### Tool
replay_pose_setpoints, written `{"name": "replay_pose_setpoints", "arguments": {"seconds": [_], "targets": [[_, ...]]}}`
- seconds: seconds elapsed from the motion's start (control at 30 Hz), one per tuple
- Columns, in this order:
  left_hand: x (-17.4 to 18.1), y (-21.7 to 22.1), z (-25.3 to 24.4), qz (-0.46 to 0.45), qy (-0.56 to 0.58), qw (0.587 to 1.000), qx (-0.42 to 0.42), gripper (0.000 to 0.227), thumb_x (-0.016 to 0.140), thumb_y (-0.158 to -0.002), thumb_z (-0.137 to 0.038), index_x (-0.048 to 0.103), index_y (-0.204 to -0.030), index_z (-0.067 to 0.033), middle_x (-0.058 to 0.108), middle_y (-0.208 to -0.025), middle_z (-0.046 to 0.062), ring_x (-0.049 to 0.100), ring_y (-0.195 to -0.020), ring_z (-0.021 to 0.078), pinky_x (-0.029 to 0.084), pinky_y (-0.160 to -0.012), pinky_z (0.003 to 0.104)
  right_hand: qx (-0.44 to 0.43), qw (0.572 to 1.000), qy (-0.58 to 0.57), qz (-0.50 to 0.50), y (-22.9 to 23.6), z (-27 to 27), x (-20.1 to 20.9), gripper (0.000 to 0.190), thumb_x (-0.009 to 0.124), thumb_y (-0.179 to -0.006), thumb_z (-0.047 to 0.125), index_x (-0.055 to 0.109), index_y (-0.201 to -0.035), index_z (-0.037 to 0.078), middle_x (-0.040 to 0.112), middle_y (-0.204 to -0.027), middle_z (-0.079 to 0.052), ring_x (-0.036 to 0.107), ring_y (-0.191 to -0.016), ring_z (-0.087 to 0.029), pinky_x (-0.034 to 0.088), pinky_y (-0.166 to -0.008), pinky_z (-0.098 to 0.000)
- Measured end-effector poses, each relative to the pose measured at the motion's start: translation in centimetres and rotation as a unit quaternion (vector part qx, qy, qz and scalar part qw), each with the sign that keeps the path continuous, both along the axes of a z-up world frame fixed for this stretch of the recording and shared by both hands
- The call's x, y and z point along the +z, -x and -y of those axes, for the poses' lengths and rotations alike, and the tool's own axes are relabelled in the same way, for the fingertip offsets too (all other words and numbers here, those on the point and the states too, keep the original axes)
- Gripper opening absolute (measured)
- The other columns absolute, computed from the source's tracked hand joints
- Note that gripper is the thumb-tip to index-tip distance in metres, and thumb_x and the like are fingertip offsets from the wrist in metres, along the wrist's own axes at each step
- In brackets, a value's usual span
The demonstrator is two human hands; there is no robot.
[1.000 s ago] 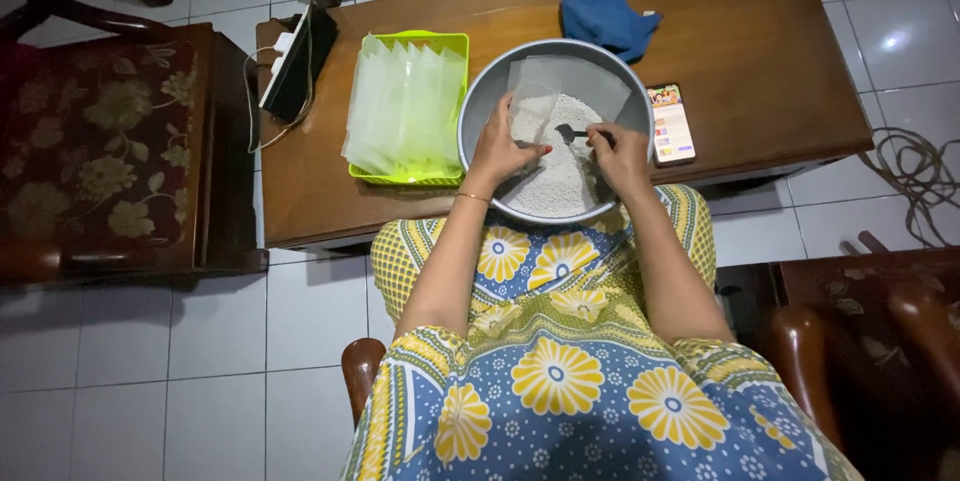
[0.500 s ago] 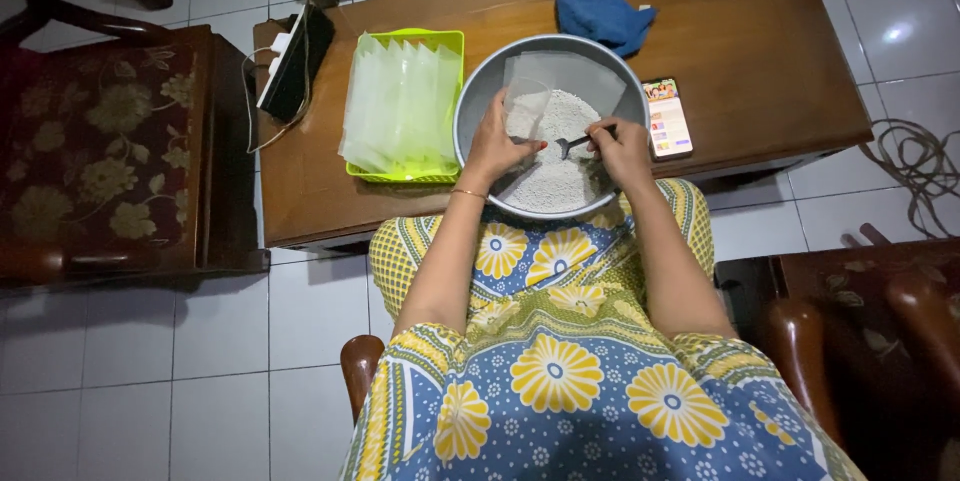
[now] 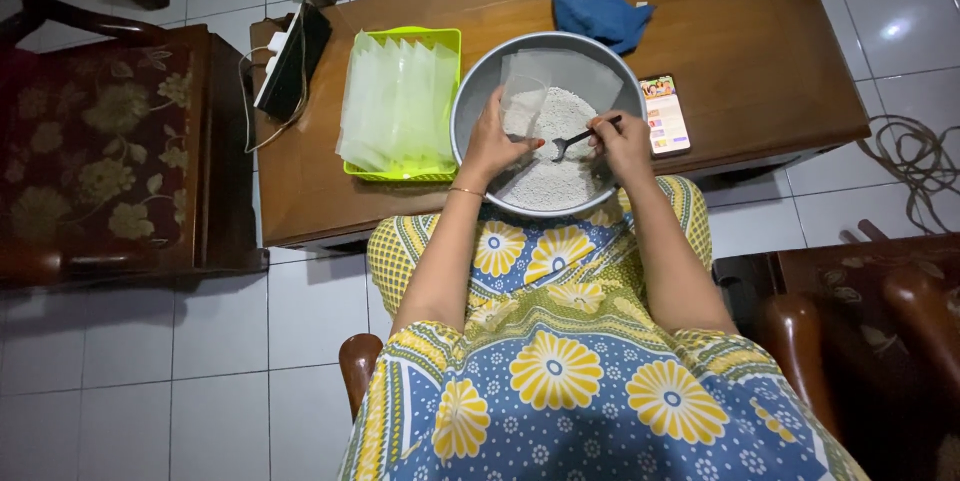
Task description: Filling small plastic sachets with white granular material using a spoon.
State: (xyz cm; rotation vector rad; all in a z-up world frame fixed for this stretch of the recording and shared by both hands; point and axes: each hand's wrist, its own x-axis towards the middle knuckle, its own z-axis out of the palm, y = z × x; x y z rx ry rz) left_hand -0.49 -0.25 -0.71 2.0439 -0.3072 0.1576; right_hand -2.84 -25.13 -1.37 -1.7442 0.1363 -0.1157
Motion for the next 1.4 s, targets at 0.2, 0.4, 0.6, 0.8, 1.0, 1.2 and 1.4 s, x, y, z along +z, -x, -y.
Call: {"name": "replay_pose_setpoints", "arguments": {"seconds": [0.2,0.4,0.6,0.8,1.0,1.2,1.4], "targets": [[-0.3,0.0,-0.3,-0.011,-0.005,1.000,-0.001,0.112,0.099,-0.061,-0.022,0.035,-0.151,-0.0048,0.057,-0.139,0.029,0.054,-0.133,0.0477,0.043,-0.116,0.058,-0.049,0.994,-0.081,0.055,0.4,-0.4,-0.3,0.016,0.061,-0.097,0.008,0.072,-0.093,-0.002,0.063,-0.063,-0.014,0.060,-0.048,-0.016,0.058,-0.048,-0.0303],[-0.6,-0.1,-0.4,-0.005,-0.004,1.000,-0.007,0.111,0.099,-0.060,-0.022,0.035,-0.151,-0.0070,0.058,-0.137,0.028,0.055,-0.131,0.0479,0.045,-0.114,0.059,-0.104,0.973,-0.200,0.051,1.0,-0.4,1.0,0.014,0.059,-0.098,0.011,0.067,-0.095,-0.001,0.061,-0.064,-0.012,0.056,-0.050,-0.011,0.062,-0.051,-0.0278],[-0.8,-0.4,-0.3,-0.004,0.005,1.000,-0.010,0.116,0.102,-0.060,-0.030,0.034,-0.152,-0.0070,0.056,-0.139,0.029,0.053,-0.134,0.0484,0.043,-0.115,0.059,-0.130,0.954,-0.252,0.098,0.9,0.5,2.5,0.016,0.063,-0.097,0.013,0.068,-0.096,-0.002,0.062,-0.063,-0.014,0.054,-0.049,-0.010,0.064,-0.052,-0.0297],[-1.6,-0.5,-0.3,-0.003,0.003,1.000,-0.006,0.119,0.102,-0.060,-0.035,0.034,-0.153,-0.0054,0.055,-0.141,0.030,0.052,-0.134,0.0484,0.042,-0.116,0.059,-0.140,0.940,-0.287,0.118,0.7,2.0,5.3,0.014,0.066,-0.097,0.016,0.068,-0.096,0.001,0.061,-0.062,-0.013,0.051,-0.047,-0.010,0.065,-0.053,-0.0299],[0.2,-0.2,-0.5,-0.079,-0.038,0.995,-0.037,0.118,0.096,-0.072,-0.042,0.021,-0.157,-0.0099,0.041,-0.158,0.024,0.043,-0.144,0.0413,0.039,-0.115,0.051,-0.085,0.951,-0.246,0.167,1.7,1.9,11.1,0.016,0.055,-0.104,0.007,0.067,-0.099,-0.001,0.063,-0.070,-0.008,0.057,-0.056,-0.013,0.060,-0.055,-0.0293],[1.0,0.0,-0.4,-0.074,-0.034,0.996,-0.041,0.114,0.097,-0.072,-0.038,0.024,-0.155,-0.0123,0.043,-0.158,0.023,0.045,-0.141,0.0443,0.043,-0.112,0.052,-0.003,0.953,-0.211,0.217,0.3,0.1,14.1,0.013,0.055,-0.108,0.002,0.066,-0.101,-0.001,0.062,-0.075,-0.006,0.056,-0.059,-0.010,0.060,-0.056,-0.0239],[0.3,-0.3,-0.5,-0.052,-0.038,0.997,-0.048,0.113,0.097,-0.072,-0.041,0.024,-0.154,-0.0133,0.041,-0.159,0.022,0.046,-0.141,0.0436,0.045,-0.110,0.051,0.054,0.972,-0.109,0.202,-1.0,-2.6,14.0,0.015,0.052,-0.109,-0.002,0.066,-0.102,-0.001,0.062,-0.078,-0.010,0.058,-0.062,-0.015,0.056,-0.055,-0.0249]]}}
